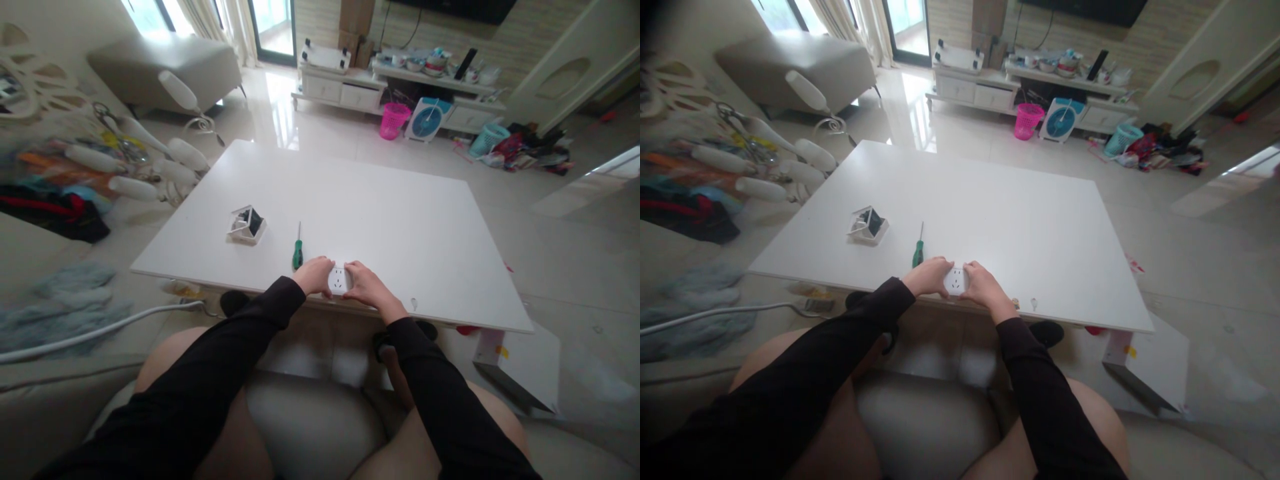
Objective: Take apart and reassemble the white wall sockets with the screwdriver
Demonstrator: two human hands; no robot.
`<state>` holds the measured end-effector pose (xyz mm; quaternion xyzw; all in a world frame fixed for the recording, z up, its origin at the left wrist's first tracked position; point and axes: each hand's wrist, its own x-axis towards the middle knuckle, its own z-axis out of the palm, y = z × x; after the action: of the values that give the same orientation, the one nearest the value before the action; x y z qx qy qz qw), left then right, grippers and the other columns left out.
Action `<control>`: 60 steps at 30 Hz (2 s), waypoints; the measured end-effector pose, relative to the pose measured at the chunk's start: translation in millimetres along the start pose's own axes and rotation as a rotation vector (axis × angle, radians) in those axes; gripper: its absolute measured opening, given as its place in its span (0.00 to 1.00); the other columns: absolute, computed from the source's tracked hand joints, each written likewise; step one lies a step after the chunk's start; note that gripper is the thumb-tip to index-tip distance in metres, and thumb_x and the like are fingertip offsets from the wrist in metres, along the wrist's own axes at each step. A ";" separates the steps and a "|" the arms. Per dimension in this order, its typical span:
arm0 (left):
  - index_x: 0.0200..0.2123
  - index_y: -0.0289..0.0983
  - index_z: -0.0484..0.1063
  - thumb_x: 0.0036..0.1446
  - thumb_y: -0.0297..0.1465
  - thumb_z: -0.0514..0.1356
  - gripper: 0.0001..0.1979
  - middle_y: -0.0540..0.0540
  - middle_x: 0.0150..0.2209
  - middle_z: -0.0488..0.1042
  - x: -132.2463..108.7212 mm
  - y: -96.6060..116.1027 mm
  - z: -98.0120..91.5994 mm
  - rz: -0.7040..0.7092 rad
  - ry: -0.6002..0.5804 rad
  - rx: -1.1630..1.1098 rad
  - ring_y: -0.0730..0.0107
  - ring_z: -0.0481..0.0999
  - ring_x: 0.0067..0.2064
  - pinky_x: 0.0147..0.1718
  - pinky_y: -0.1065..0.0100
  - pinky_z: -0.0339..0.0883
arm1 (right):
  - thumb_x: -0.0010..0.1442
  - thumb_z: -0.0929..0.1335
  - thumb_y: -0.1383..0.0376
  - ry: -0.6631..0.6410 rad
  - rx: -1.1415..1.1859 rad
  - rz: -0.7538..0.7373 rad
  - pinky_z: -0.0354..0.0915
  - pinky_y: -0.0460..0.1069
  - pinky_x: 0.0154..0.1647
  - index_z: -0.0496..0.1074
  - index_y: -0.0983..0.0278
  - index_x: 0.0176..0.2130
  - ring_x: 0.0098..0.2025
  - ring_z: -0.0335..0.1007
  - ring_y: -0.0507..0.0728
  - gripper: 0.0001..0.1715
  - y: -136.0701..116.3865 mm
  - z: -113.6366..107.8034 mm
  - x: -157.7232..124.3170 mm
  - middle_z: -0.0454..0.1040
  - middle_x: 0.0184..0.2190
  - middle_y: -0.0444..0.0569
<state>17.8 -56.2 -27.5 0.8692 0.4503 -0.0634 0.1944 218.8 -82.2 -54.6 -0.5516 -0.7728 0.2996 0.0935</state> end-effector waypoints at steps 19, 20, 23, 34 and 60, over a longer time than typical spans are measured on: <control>0.73 0.30 0.44 0.35 0.30 0.80 0.68 0.27 0.66 0.62 -4.5 -9.2 0.3 -0.068 -0.109 -0.121 0.48 0.73 0.64 0.62 0.66 0.65 | 0.42 0.83 0.66 -0.027 -0.077 -0.025 0.64 0.62 0.67 0.62 0.64 0.67 0.66 0.62 0.68 0.58 -12.7 -0.7 -5.5 0.62 0.66 0.61; 0.73 0.30 0.44 0.35 0.29 0.79 0.67 0.27 0.66 0.62 -5.2 -12.4 -3.3 -0.092 -0.128 -0.117 0.48 0.74 0.64 0.61 0.66 0.66 | 0.42 0.84 0.64 -0.013 -0.110 -0.029 0.63 0.63 0.67 0.64 0.63 0.66 0.67 0.61 0.69 0.57 -16.8 -2.6 -6.7 0.61 0.66 0.61; 0.72 0.30 0.49 0.40 0.24 0.75 0.59 0.28 0.64 0.64 -8.5 -21.4 -17.1 -0.149 -0.151 -0.097 0.48 0.76 0.61 0.57 0.65 0.69 | 0.49 0.82 0.60 0.023 -0.229 -0.058 0.67 0.65 0.63 0.70 0.61 0.62 0.65 0.60 0.71 0.44 -36.1 -5.2 -12.6 0.64 0.64 0.60; 0.66 0.31 0.64 0.59 0.33 0.65 0.33 0.33 0.61 0.70 -15.5 -19.1 -36.9 -0.117 -0.108 -0.108 0.53 0.77 0.60 0.60 0.64 0.67 | 0.67 0.68 0.68 0.041 -0.460 -0.098 0.72 0.56 0.46 0.75 0.53 0.57 0.53 0.65 0.66 0.20 -71.9 23.5 -24.6 0.74 0.52 0.58; 0.60 0.37 0.70 0.61 0.33 0.61 0.24 0.35 0.59 0.74 -25.6 14.8 -45.8 0.046 -0.092 -0.195 0.51 0.78 0.59 0.57 0.58 0.72 | 0.59 0.66 0.74 0.193 -0.511 0.411 0.56 0.60 0.73 0.68 0.72 0.68 0.72 0.59 0.71 0.38 137.2 -110.8 49.0 0.60 0.72 0.66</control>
<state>11.7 -65.1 25.9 0.8524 0.4249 -0.0546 0.2999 362.4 31.3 -52.4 -0.7274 -0.6830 0.0552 -0.0372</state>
